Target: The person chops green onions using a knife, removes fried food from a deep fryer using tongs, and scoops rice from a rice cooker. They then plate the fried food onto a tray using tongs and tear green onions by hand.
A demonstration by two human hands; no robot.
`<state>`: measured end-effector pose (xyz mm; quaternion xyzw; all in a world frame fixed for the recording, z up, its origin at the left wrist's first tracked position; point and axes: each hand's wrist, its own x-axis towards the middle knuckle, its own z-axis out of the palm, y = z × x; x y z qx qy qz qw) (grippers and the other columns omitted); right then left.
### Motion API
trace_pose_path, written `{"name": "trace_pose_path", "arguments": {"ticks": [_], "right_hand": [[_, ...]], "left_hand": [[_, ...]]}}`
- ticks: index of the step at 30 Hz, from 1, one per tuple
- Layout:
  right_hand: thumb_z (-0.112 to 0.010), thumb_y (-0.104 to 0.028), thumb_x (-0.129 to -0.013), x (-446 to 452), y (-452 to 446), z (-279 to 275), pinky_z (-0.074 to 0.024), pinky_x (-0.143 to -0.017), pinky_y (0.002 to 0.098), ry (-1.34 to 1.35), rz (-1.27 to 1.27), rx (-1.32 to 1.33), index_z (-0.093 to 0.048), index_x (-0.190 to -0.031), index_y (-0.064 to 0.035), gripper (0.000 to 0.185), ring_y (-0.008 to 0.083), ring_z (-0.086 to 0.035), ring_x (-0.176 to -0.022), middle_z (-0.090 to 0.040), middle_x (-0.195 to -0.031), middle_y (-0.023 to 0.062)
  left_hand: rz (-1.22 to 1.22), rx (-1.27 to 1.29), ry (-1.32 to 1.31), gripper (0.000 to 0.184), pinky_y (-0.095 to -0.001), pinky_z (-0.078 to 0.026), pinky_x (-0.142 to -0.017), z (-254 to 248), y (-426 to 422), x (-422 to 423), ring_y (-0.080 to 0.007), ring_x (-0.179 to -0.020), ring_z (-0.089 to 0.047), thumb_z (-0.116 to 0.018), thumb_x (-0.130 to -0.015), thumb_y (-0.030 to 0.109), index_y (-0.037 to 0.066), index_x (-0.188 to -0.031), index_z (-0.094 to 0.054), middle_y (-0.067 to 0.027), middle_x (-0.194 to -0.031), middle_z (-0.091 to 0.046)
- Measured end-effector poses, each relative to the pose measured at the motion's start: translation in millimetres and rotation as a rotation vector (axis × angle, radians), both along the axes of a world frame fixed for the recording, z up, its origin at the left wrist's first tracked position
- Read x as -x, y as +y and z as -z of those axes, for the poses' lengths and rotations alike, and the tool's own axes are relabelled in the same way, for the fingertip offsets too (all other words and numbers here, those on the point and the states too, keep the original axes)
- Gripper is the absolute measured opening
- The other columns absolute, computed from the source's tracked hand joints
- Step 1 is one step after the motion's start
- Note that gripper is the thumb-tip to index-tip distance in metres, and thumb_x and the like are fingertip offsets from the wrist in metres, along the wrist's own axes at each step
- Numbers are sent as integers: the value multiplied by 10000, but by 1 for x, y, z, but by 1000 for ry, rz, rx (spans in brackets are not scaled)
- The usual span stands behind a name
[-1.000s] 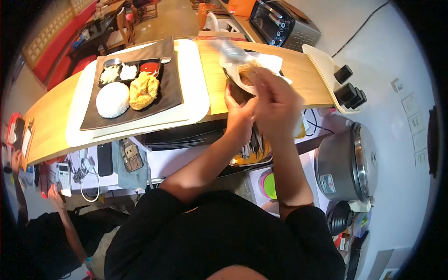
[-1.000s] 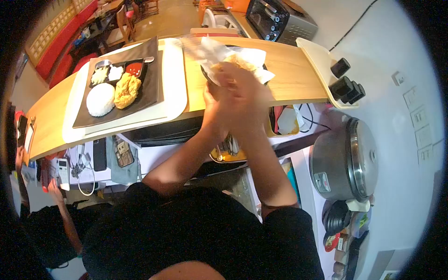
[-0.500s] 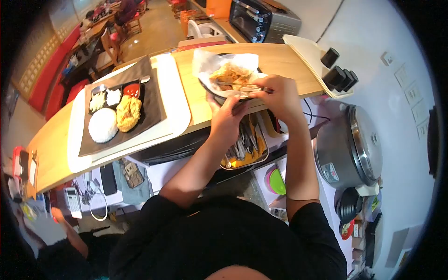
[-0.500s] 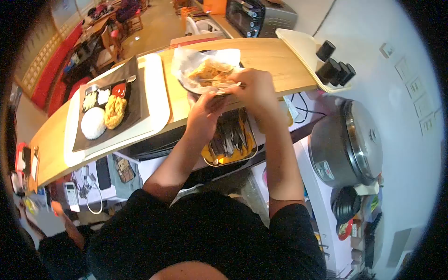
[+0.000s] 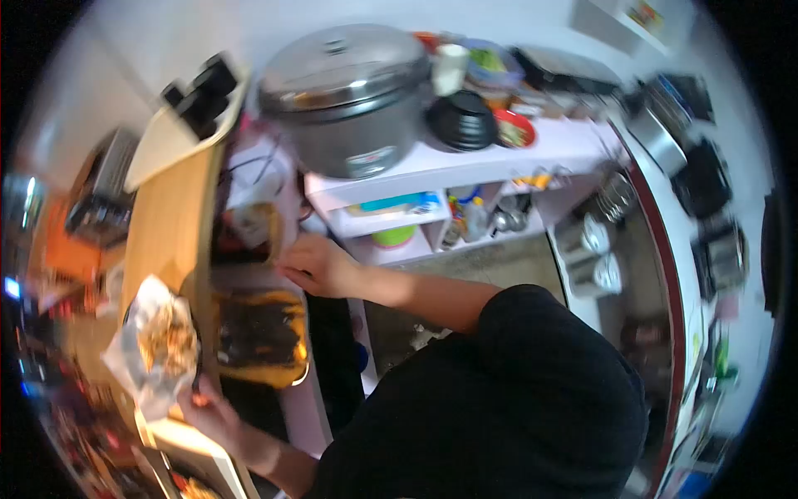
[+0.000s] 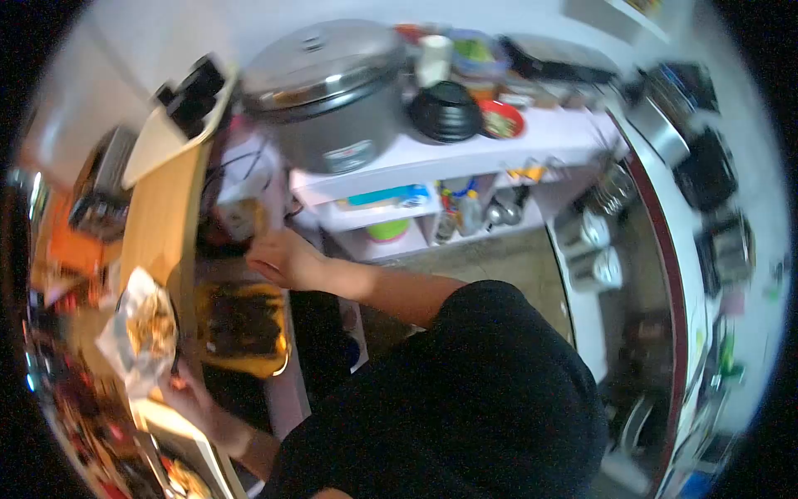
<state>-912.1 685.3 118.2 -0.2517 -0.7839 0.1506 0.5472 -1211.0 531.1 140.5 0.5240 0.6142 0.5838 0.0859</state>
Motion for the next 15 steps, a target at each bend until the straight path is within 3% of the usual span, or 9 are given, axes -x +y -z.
{"name": "trace_pose_path", "arguments": {"ticks": [1, 5, 7, 8, 10, 11, 13, 14, 15], "right_hand": [[-609, -172, -822, -32, -8, 27, -459, -666, 438, -83, 33, 82, -613, -797, -40, 135, 330, -584, -755, -575, -751, 130], [-571, -184, -845, -171, -75, 154, -484, -695, 433, -365, 228, 400, -637, -883, -32, 170, 359, -608, -777, -627, -833, 149], [-546, -215, -848, -240, -121, 195, -486, -712, 456, -628, 313, 830, -641, -897, -40, 205, 365, -607, -790, -629, -816, 167], [-539, -221, -845, -270, -149, 201, -483, -715, 460, -592, 355, 908, -644, -911, -45, 215, 364, -608, -795, -632, -816, 171], [-538, -228, -838, -324, -196, 210, -480, -730, 463, -586, 391, 1086, -649, -952, -55, 234, 361, -612, -815, -643, -842, 173], [-545, -229, -835, -350, -216, 215, -479, -742, 462, -605, 394, 1192, -651, -979, -60, 246, 359, -616, -831, -649, -869, 171], [-558, -237, -830, -405, -250, 233, -481, -761, 456, -574, 398, 1260, -650, -1008, -64, 265, 357, -621, -847, -657, -892, 166], [-571, -246, -826, -437, -263, 239, -483, -780, 450, -537, 375, 1326, -648, -1037, -67, 287, 355, -625, -864, -664, -916, 160], [-571, -246, -826, -467, -277, 241, -483, -780, 450, -516, 420, 1336, -648, -1037, -67, 287, 355, -625, -864, -664, -916, 160]], "left_hand": [[44, 38, -6, 299, -309, -507, -873, -5, -4, 0, -222, -946, -570, -540, -849, 57, -78, -1113, -504, -124, -1074, -562], [329, 48, -958, 357, -314, -541, -774, -37, 4, -50, -224, -887, -585, -568, -776, 61, -57, -1107, -510, -143, -1055, -564], [623, 276, -863, 105, -314, -430, -908, -38, 7, -86, -176, -949, -515, -520, -848, 65, 2, -932, -515, -111, -999, -539], [670, 122, -353, 103, -315, -419, -897, -42, 11, -132, -175, -938, -511, -524, -853, 76, -2, -920, -513, -106, -991, -537], [545, -58, 4, 102, -297, -394, -843, -36, 13, -246, -164, -884, -495, -537, -857, 93, 0, -891, -512, -81, -948, -534], [675, 201, -22, 60, -279, -393, -832, -35, 28, -273, -151, -905, -503, -524, -834, 49, 14, -882, -514, -75, -951, -546], [779, 626, -759, 109, -298, -460, -669, -32, 52, -370, -185, -761, -563, -536, -731, 57, 38, -839, -537, -60, -830, -571], [671, 800, -1109, 139, -308, -494, -588, -30, 64, -418, -203, -689, -593, -542, -680, 60, 49, -818, -549, -53, -769, -584], [757, 885, -1081, 62, -346, -521, -574, -1, 81, -450, -182, -647, -596, -531, -693, 61, 70, -754, -529, -39, -728, -585]]}}
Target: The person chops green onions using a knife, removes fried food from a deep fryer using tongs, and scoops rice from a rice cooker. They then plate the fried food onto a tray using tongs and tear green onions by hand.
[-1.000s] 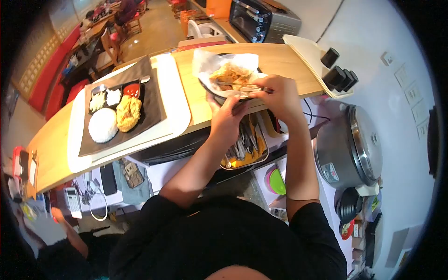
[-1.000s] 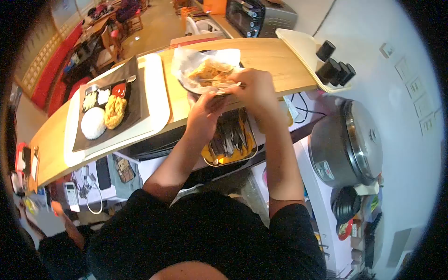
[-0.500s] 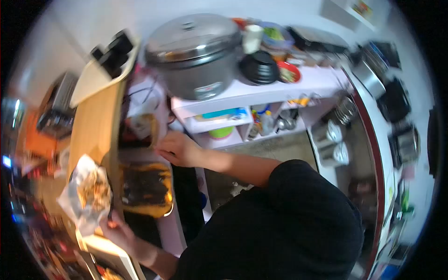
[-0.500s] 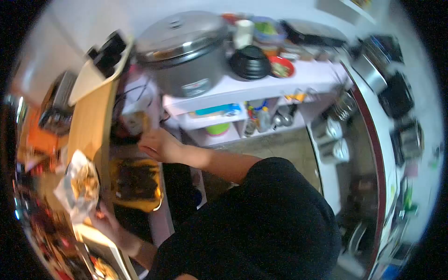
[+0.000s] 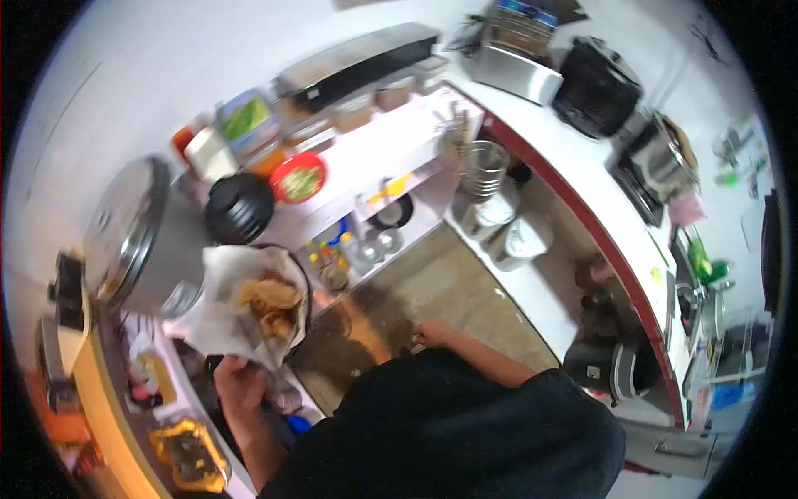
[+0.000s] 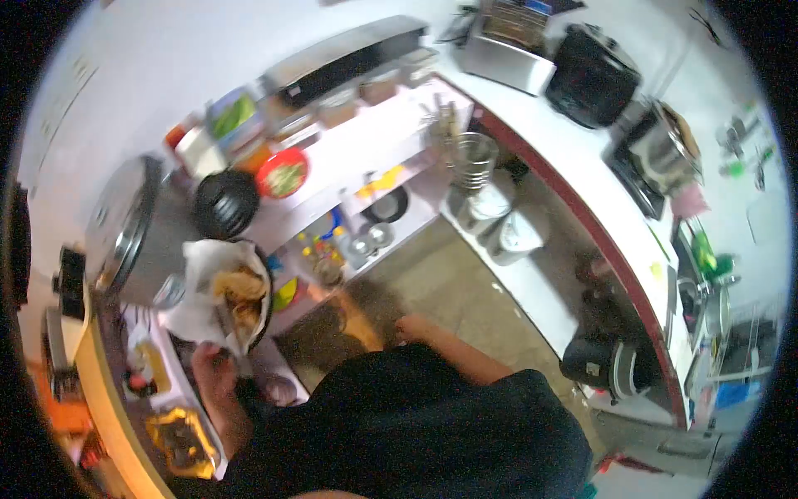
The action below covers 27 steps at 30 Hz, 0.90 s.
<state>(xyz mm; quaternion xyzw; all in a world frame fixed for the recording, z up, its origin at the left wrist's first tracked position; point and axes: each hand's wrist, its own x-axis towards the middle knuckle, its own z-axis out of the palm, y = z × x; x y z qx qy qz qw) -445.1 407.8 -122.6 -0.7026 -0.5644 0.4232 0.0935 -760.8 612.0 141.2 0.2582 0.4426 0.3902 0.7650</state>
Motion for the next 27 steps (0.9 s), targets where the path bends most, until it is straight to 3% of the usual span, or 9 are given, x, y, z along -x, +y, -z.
{"name": "trace_pose_path", "arguments": {"ticks": [5, 7, 9, 12, 16, 18, 20, 25, 27], "right_hand": [[-599, -248, -810, -123, -96, -12, -492, -824, 430, -259, 586, -35, -653, -1054, -70, 307, 340, -639, -884, -676, -931, 159], [-598, -252, -814, -157, -133, -33, -494, -819, 426, -284, 783, -18, -657, -1043, -67, 300, 336, -643, -876, -679, -915, 156], [-597, -251, -816, -186, -169, -34, -494, -818, 428, -296, 862, 19, -657, -1041, -66, 297, 337, -639, -888, -676, -931, 157], [-603, -264, -815, -209, -212, -14, -492, -817, 438, -356, 881, 233, -663, -1031, -65, 300, 344, -622, -930, -660, -989, 170], [-608, -247, -816, -203, -223, -18, -480, -842, 449, -240, 1077, 285, -656, -1003, -54, 272, 374, -596, -981, -641, -1009, 195], [-609, -255, -814, -198, -218, -19, -477, -851, 448, -240, 1166, 262, -659, -1018, -63, 284, 376, -595, -985, -644, -1008, 193], [-611, -270, -807, -189, -205, -16, -473, -853, 448, -112, 1203, 149, -661, -1025, -70, 300, 373, -600, -977, -648, -1001, 199], [-594, -269, -826, -178, -206, -17, -472, -848, 439, -34, 1243, 216, -645, -1088, -97, 318, 368, -602, -961, -656, -1013, 168], [-595, -258, -821, -185, -218, -17, -473, -838, 442, -15, 1248, 168, -645, -1092, -96, 319, 370, -605, -950, -655, -1000, 174]], "left_hand": [[368, -53, -208, 82, -303, -536, -597, 114, 50, -195, -132, -672, -559, -552, -753, 47, 95, -738, -486, -18, -722, -526], [268, 15, -260, 16, -304, -561, -660, 123, 60, -271, -183, -780, -594, -522, -790, 52, 53, -805, -529, -53, -822, -584], [323, 0, -387, 176, -352, -571, -790, 167, 86, -323, -248, -928, -610, -493, -817, 48, 11, -959, -590, -102, -971, -629], [207, -45, -270, 271, -339, -568, -772, 145, 93, -385, -287, -893, -621, -505, -756, 25, -55, -1010, -555, -153, -987, -620], [404, 7, -334, 449, -346, -556, -821, 181, 149, -420, -343, -1014, -586, -487, -762, 31, -131, -1178, -443, -232, -1133, -558], [382, 90, -337, 545, -351, -547, -853, 202, 180, -425, -379, -1114, -536, -479, -759, 36, -153, -1255, -356, -259, -1223, -501], [237, -55, -232, 548, -349, -533, -884, 209, 183, -434, -391, -1148, -506, -490, -767, 60, -145, -1259, -363, -259, -1247, -479], [222, 161, -296, 562, -379, -497, -923, 219, 195, -447, -361, -1189, -482, -497, -775, 106, -98, -1286, -386, -242, -1298, -450], [205, 108, -199, 476, -354, -465, -854, 213, 172, -464, -312, -1090, -464, -501, -796, 113, -76, -1224, -411, -199, -1196, -444]]}}
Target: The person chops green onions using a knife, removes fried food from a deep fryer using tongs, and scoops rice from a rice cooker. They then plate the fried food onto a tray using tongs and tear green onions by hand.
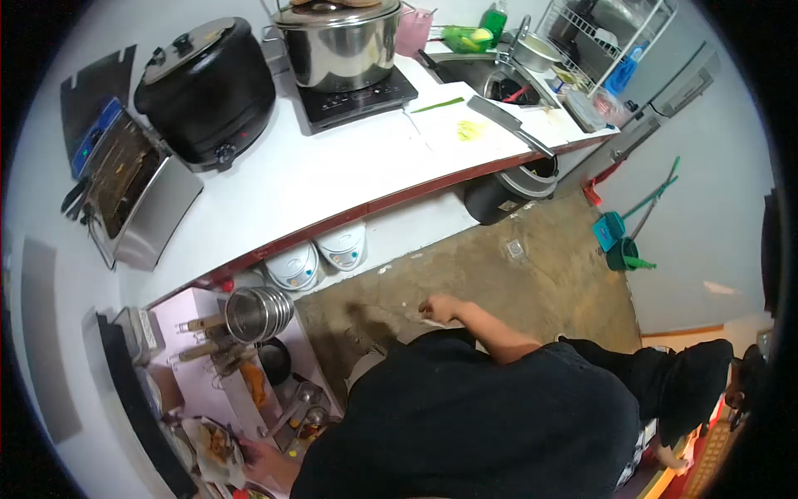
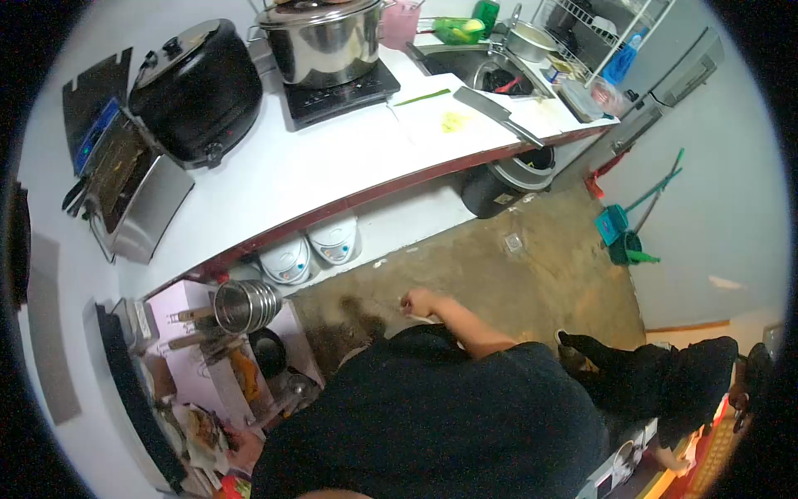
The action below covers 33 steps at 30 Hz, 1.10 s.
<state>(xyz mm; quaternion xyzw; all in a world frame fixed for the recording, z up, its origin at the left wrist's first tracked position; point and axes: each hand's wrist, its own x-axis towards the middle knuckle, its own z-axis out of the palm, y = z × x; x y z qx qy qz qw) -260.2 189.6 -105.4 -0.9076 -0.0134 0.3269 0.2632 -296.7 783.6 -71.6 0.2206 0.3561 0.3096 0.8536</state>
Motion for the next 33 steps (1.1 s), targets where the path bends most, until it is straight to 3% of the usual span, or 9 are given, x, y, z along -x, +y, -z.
{"name": "trace_pose_path", "arguments": {"ticks": [7, 10, 11, 12, 16, 22, 27, 31, 33], "right_hand": [[-577, -69, -748, -26, -130, -98, -511, -745, 418, -591, 671, 172, -682, -919, -31, 205, 361, -641, -806, -647, -889, 202], [-601, -57, -782, -38, -188, -147, -514, -688, 367, -931, 827, 172, -670, -886, 1, 138, 334, -655, -776, -656, -846, 200], [-606, -60, -788, -42, -204, -161, -513, -665, 363, -1005, 880, 146, -668, -875, 5, 125, 332, -653, -745, -656, -823, 196], [-611, -58, -779, -46, -220, -175, -507, -683, 371, -1030, 915, 137, -670, -871, 0, 124, 332, -647, -755, -657, -821, 186], [-618, -53, -751, -72, -324, -183, -477, -738, 395, -1184, 689, 330, -679, -868, -22, 136, 330, -613, -788, -652, -812, 151], [-692, -157, -747, -114, -415, -166, -475, -746, 415, -887, 549, 445, -630, -947, -40, 240, 360, -550, -904, -606, -948, 157], [-644, -216, -798, -134, -444, -141, -469, -782, 420, -801, 340, 268, -555, -1012, 52, 354, 381, -545, -898, -560, -957, 227], [-555, -160, -835, -137, -445, -146, -472, -798, 442, -734, 234, 345, -537, -933, 53, 235, 389, -562, -893, -537, -922, 227], [-540, -162, -842, -134, -442, -170, -484, -751, 461, -635, 427, 297, -538, -909, 41, 213, 393, -578, -828, -527, -919, 222]], "left_hand": [[126, -958, 590, 193, -263, -354, -613, -31, -158, -51, -140, -744, -402, -513, -870, 138, 2, -1006, -499, -49, -840, -424], [529, -1074, 175, 116, -224, -307, -510, -64, -266, -120, -66, -596, -375, -518, -902, 149, 35, -913, -537, 16, -687, -415], [712, -837, 88, 80, -203, -373, -574, -88, -300, -141, -80, -704, -460, -523, -880, 61, 7, -889, -582, -27, -873, -514], [803, -856, -158, 114, -227, -356, -560, -99, -339, -166, -84, -628, -434, -531, -900, 124, 27, -956, -554, -4, -738, -488], [1062, -1507, -582, 26, -260, -459, -656, -154, -490, -255, -150, -700, -578, -623, -799, -7, -8, -823, -633, -85, -777, -614], [1132, -1950, -981, 175, -362, -487, -788, -165, -734, -376, -311, -877, -617, -569, -802, 20, 12, -954, -655, -150, -943, -644], [1375, -2418, -603, 173, -417, -469, -823, -105, -822, -440, -345, -901, -598, -575, -790, 73, 24, -933, -659, -160, -944, -638], [1304, -2477, -382, 140, -418, -478, -779, -107, -824, -443, -362, -863, -594, -584, -793, 79, 30, -898, -663, -162, -923, -636], [946, -2156, -549, 154, -377, -508, -732, -133, -808, -427, -313, -800, -619, -618, -784, 70, 54, -932, -659, -153, -905, -620]]}}
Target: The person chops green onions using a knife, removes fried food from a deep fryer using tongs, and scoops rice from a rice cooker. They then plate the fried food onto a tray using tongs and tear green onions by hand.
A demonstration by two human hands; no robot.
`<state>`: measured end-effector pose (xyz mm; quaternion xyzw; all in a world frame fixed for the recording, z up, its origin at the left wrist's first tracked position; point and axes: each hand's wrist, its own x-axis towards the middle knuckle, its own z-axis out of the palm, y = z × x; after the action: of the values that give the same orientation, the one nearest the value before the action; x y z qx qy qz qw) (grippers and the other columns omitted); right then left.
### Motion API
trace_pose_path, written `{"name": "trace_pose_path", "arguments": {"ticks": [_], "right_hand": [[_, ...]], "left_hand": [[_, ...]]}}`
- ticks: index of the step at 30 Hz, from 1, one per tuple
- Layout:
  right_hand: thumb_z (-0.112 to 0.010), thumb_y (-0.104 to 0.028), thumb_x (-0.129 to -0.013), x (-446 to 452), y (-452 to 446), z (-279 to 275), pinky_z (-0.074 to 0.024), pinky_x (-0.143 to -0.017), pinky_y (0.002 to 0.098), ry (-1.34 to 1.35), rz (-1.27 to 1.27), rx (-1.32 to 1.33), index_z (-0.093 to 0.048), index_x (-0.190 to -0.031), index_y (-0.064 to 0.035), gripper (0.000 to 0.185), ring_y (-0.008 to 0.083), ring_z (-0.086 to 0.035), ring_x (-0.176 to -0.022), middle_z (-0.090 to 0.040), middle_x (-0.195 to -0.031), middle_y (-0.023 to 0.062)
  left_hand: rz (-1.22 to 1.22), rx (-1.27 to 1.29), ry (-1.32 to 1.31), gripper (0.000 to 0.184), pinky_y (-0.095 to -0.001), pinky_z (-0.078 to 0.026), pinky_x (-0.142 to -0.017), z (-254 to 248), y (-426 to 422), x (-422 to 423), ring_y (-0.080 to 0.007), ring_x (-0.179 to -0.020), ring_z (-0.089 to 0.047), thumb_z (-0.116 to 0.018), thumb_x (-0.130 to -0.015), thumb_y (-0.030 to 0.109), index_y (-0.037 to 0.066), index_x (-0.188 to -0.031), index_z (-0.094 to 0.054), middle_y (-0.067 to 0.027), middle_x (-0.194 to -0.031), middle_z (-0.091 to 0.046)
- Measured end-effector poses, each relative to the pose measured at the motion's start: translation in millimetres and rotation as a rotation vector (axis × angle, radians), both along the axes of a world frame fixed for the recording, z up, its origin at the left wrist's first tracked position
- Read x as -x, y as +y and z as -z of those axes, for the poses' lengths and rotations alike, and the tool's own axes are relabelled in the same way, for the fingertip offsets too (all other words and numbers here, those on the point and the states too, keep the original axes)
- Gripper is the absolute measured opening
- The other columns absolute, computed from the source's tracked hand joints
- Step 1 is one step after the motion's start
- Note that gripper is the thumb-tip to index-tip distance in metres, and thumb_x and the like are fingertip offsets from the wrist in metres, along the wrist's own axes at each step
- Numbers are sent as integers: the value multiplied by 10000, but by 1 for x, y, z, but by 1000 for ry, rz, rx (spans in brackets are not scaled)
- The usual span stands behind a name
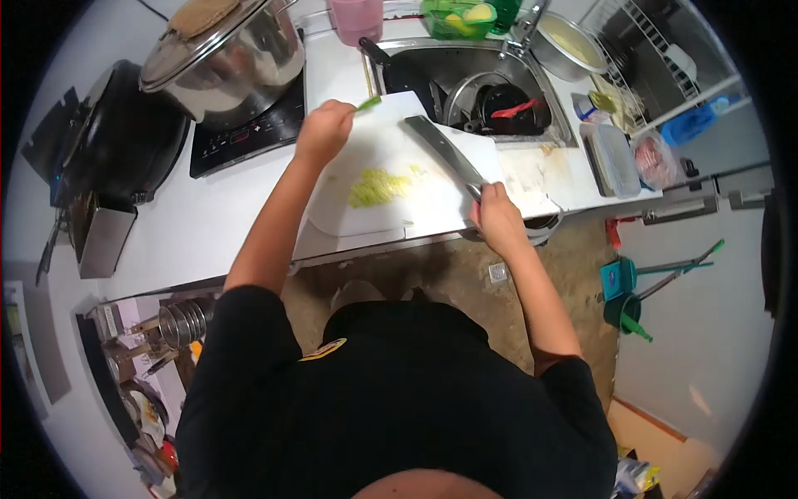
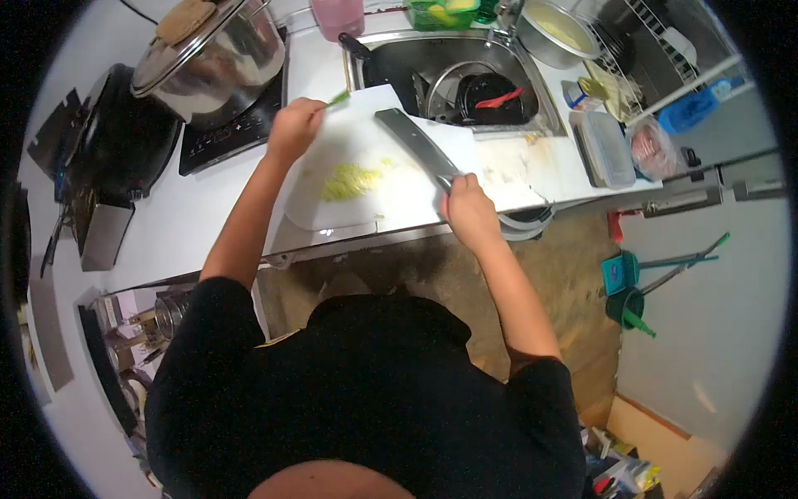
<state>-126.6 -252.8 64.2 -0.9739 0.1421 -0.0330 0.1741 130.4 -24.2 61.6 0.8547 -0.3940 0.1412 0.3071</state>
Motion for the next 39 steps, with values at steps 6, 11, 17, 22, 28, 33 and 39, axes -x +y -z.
{"name": "trace_pose_path", "arguments": {"ticks": [6, 11, 17, 22, 28, 33, 39], "right_hand": [[-502, -245, -919, -11, 18, -38, -508, -634, 392, 81, -108, -388, -501, -1055, 62, 336, 317, -628, -682, -597, -702, 198], [-466, -263, -962, -45, 97, -31, -467, -472, 291, 310, -134, -906, -502, -928, 33, 301, 128, -558, -491, -549, -567, 68], [-520, -262, -902, -40, 125, -4, -454, -608, 474, 190, -184, -624, -513, -838, 57, 325, 477, -552, -666, -562, -691, 292], [-509, -262, -911, -37, 86, -15, -465, -597, 410, 197, -123, -466, -517, -866, 51, 316, 380, -595, -623, -576, -699, 271], [-481, -241, -947, -47, 32, -20, -420, -485, 264, 231, 6, -613, -511, -815, 13, 288, 107, -514, -463, -534, -544, 76], [-492, -206, -939, -43, -2, -29, -375, -460, 249, 290, -213, -873, -495, -777, -22, 245, 64, -443, -462, -485, -539, -4], [-558, -221, -889, -42, -11, -22, -408, -547, 391, 309, -699, -608, -514, -834, 0, 233, 352, -492, -558, -481, -601, 160]], "left_hand": [[-376, 796, 308, 263, -216, -489, -751, -47, 101, 78, -91, -856, -601, -595, -887, 41, -16, -1144, -590, -57, -945, -646], [-580, 936, 394, 294, -205, -484, -749, -20, 178, 101, -81, -827, -592, -564, -911, 48, -46, -1188, -531, -70, -964, -635], [-675, 994, 468, 266, -246, -502, -786, -23, 206, 96, -110, -862, -591, -568, -913, 72, -39, -1154, -554, -69, -986, -625], [-620, 976, 524, 268, -237, -484, -809, -8, 208, 79, -111, -881, -586, -577, -907, 70, -35, -1153, -561, -64, -993, -624], [-484, 901, 545, 300, -273, -488, -846, -11, 188, 71, -135, -936, -594, -576, -917, 106, -34, -1181, -552, -97, -1071, -626], [-536, 858, 458, 291, -269, -491, -845, -17, 164, 81, -138, -935, -598, -573, -916, 90, -42, -1175, -555, -101, -1067, -630], [-645, 916, 402, 255, -216, -472, -785, -18, 144, 100, -89, -862, -588, -604, -894, 65, -35, -1129, -601, -65, -974, -647]]}}
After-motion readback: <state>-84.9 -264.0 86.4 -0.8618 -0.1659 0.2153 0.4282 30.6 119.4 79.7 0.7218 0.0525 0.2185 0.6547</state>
